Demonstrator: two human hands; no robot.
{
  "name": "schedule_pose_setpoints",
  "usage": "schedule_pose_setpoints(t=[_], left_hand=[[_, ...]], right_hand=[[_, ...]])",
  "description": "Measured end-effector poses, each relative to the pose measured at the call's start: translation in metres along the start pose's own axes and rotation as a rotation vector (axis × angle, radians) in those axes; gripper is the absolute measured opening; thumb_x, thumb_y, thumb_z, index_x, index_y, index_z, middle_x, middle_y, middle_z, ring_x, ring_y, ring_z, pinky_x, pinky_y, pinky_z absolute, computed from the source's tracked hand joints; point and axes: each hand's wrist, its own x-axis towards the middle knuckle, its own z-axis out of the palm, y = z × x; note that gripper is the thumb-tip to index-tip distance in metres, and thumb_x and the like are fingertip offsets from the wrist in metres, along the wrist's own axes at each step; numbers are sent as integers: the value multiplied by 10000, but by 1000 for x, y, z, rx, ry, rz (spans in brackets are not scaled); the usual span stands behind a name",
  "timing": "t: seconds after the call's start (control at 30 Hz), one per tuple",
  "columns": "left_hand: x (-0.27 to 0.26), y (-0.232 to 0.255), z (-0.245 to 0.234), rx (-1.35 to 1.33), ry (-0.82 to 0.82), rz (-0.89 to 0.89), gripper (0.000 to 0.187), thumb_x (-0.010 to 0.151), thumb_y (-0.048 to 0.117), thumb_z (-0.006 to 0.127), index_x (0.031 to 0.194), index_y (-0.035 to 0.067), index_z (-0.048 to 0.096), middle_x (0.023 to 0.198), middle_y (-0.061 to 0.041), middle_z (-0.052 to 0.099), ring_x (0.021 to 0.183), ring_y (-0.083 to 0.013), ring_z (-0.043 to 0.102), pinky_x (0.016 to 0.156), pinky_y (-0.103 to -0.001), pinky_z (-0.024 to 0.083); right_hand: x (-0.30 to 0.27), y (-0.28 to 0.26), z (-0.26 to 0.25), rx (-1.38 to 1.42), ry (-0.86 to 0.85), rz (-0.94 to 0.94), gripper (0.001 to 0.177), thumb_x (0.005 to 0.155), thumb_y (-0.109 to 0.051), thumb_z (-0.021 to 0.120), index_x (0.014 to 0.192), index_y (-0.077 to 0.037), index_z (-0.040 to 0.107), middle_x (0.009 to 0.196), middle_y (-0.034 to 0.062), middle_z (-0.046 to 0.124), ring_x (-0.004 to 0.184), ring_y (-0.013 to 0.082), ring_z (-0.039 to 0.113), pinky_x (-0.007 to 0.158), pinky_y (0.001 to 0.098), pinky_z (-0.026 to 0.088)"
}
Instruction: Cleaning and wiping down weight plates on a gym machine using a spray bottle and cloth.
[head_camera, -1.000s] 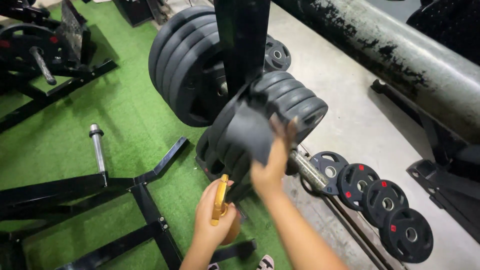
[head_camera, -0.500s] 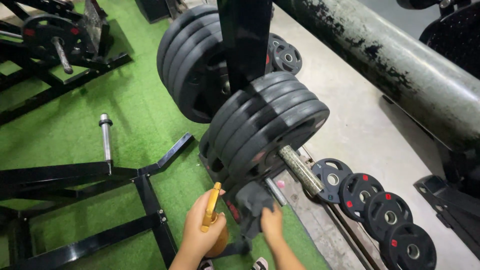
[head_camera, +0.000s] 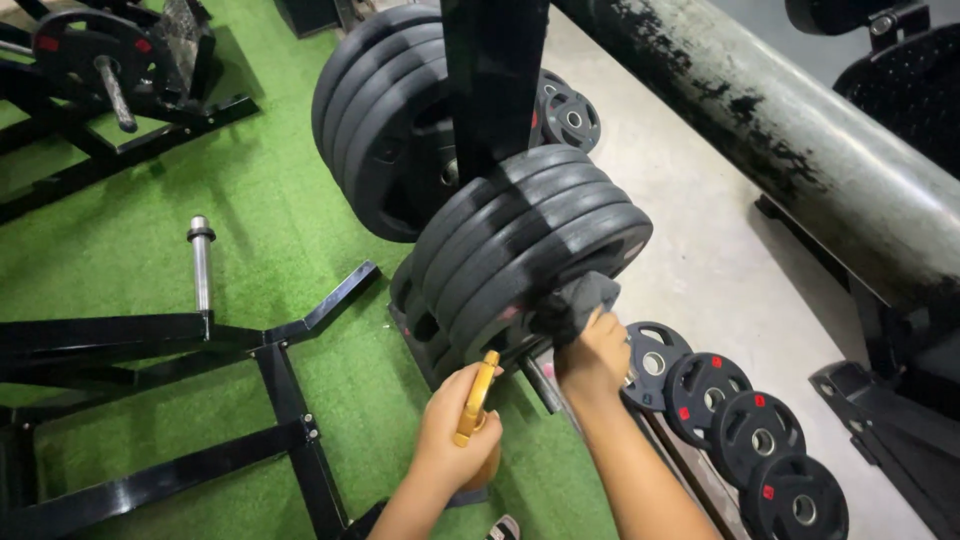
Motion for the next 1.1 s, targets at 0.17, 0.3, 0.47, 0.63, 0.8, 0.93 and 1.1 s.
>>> schedule_pose_setpoints(t=[0.17, 0.3, 0.47, 0.63, 0.8, 0.93, 1.1], left_hand=[[0, 9, -8, 74, 4, -57, 492, 731, 95, 663, 1222, 62, 634, 1138, -153, 682, 1045, -362, 669, 901, -396, 527], [-2, 4, -10, 112, 27, -66, 484, 737, 103, 666, 1220, 76, 634, 1145, -152, 682, 1044, -366, 665, 899, -403, 523], [-7, -2, -3, 108, 31, -30, 495, 732, 99, 670, 1225, 76, 633, 1146, -157, 679, 1054, -372, 657, 904, -411, 514], [-2, -3, 15, 75, -11, -39, 488, 733, 98, 662, 1220, 73, 634, 1113, -152, 677, 1032, -360, 662, 887, -402, 519], [7, 0, 32, 9, -69, -95, 496, 720, 105, 674, 1212, 66, 630, 1073, -150, 666, 929, -343, 681, 834, -395, 536], [10, -11, 42, 28, -87, -14, 497, 725, 90, 673, 1219, 55, 630, 1086, -161, 665, 977, -363, 662, 859, -401, 528], [9, -20, 41, 52, -82, -71, 496, 733, 87, 670, 1226, 56, 627, 1112, -164, 665, 1004, -361, 661, 859, -396, 528]], right_hand=[[57, 2, -69, 439, -710, 253, 491, 808, -333, 792, 1148, 14, 723, 1077, 238, 749, 954, 394, 715, 806, 494, 569], [76, 77, 5, 995, -1052, 450, 570, 802, -362, 827, 1211, 14, 703, 1168, 168, 755, 1001, 302, 706, 930, 439, 547], [40, 141, 56, 1486, -1176, 803, 537, 821, -313, 751, 1229, 30, 686, 1158, 184, 751, 1013, 331, 714, 966, 475, 546], [-8, 166, 60, 1754, -1066, 891, 537, 805, -292, 726, 1225, 35, 656, 1164, 186, 746, 1037, 338, 722, 975, 479, 553], [-42, 143, 48, 1864, -762, 896, 555, 845, -324, 716, 1260, 36, 640, 1200, 178, 735, 1064, 314, 713, 995, 456, 539], [-70, 136, 23, 1791, -595, 793, 539, 806, -267, 725, 1277, -28, 616, 1191, 111, 733, 1065, 270, 713, 963, 433, 547], [-104, 191, 127, 1600, -544, 811, 465, 836, -120, 749, 1238, 87, 637, 1082, 177, 727, 922, 315, 703, 791, 438, 553]])
